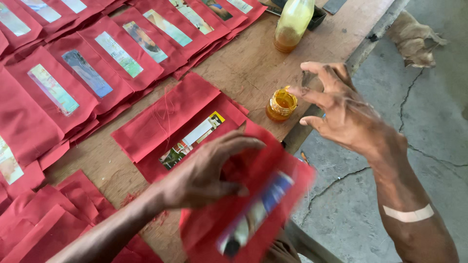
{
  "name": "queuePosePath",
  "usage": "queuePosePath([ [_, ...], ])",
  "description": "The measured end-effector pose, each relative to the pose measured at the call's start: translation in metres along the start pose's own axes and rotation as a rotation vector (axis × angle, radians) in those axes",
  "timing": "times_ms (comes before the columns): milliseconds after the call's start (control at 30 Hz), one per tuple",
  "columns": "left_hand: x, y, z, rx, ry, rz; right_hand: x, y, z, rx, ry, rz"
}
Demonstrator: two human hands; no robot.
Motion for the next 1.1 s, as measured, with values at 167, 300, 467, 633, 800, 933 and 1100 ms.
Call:
queuePosePath([
  [167,-0.009,0.046,0.016,0.0,-0.053,0.217,0.007,0.006,-0.016,0.052,-0.015,0.052],
  [300,-0.014,0.061,0.016,0.042,-0.08,0.318,-0.009,0.015,-0.019,0.156,-0.003,-0.054],
  [467,-0.018,0.07,0.013,0.022,-0.096,0.33,-0.072,0.065,-0.064,0.325,-0.44,-0.031],
  [633,-0.024,0.068,0.009,0.012,-0.117,0.296,0.01,0.086,-0.082,0.412,-0.06,0.857],
  [800,-0.024,0.066,0.007,0.009,-0.134,0.314,0.09,0.095,-0.081,0.683,0.489,1.145],
  [933,-0.026,0.068,0.005,-0.057,-0.128,0.311,0.096,0.1,-0.08,0.825,0.554,1.197],
  [1100,-0.028,0.07,0.005,-0.051,-0.129,0.293,0.097,0.101,-0.079,0.845,0.646,1.086],
])
Point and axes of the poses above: each hand's wrist, its own z-axis towards the middle knuckle, its own x-axis out of the palm, y = z × x, the point moved 6 cm from there along z, towards the middle knuckle, and after that the axes turned 4 degrees about -z, right-handed, at the moved point
